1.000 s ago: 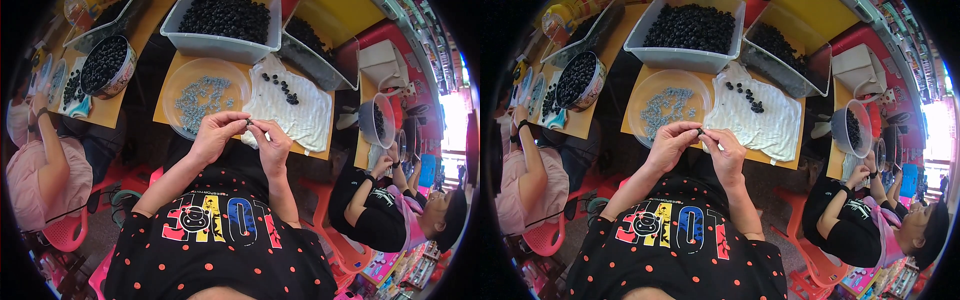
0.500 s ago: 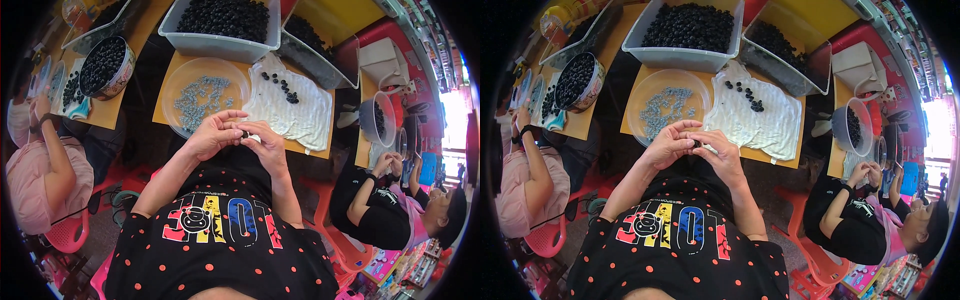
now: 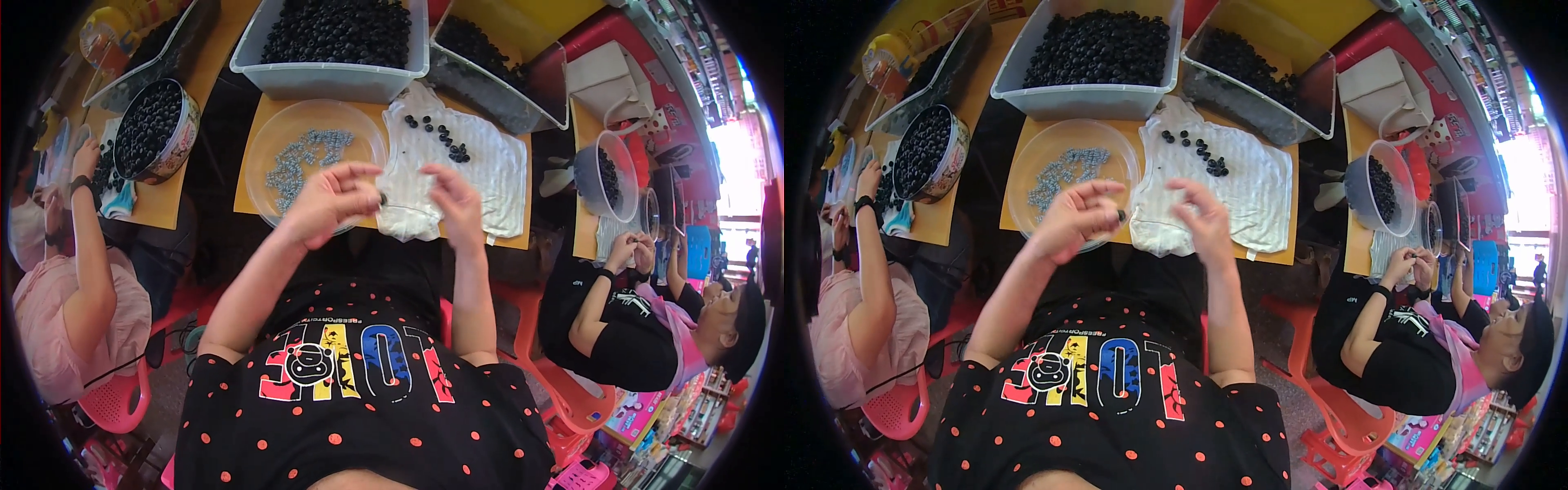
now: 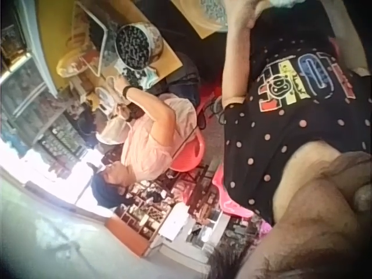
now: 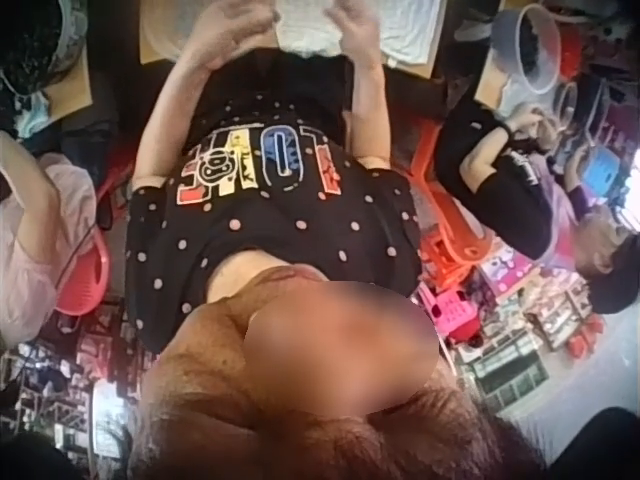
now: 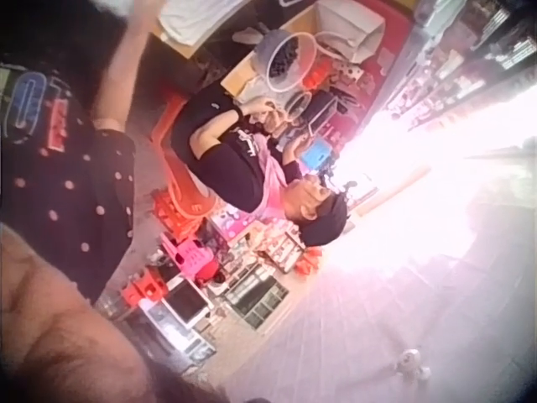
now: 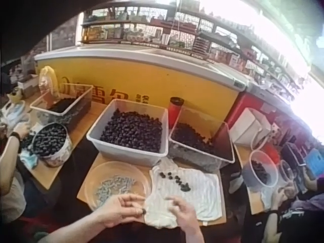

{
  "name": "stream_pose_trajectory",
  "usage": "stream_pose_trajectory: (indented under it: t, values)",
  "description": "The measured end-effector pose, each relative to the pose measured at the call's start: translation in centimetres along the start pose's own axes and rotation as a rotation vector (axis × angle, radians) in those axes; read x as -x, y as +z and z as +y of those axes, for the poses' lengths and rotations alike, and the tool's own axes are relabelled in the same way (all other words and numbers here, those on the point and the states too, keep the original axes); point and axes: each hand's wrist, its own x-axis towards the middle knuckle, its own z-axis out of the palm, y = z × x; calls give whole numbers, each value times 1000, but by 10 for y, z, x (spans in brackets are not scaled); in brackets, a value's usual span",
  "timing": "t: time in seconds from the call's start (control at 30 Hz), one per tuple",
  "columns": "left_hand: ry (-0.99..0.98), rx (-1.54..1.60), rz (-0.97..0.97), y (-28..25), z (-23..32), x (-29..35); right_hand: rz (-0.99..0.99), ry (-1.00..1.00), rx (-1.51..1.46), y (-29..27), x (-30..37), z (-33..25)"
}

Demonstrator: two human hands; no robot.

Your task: The person assembles small components by picking black caps and small inserts from containers and fitting the inserts into the caps by hand.

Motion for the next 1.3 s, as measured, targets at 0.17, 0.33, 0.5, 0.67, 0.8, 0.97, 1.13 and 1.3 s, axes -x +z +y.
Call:
stream_pose_trajectory:
  t: [0.17, 0.33, 0.5, 0.67, 0.8, 0.97, 1.13, 1.3]
  values:
    - [354, -322, 203, -2, 78, -57, 460, -154, 778, -64, -37, 34]
    - [634, -718, 238, -9, 141, -110, 390, -185, 763, -64, -45, 41]
    - [584, -784, 99, 0, 84, -90, 401, -77, 553, -49, -24, 23]
    - [77, -365, 20, 6, 5, -42, 160, -226, 263, -4, -1, -4]
    - [-103, 46, 85, 13, -15, -11, -79, -305, 152, 27, 5, -16]
    - [-17, 265, 79, -5, -21, 12, -259, -356, 262, 54, 0, -23]
    - [-25, 244, 145, -24, -19, 43, -385, -326, 339, 72, -5, -35]
    - [-25, 243, 176, -42, -22, 67, -103, -524, 882, 72, -40, -20]
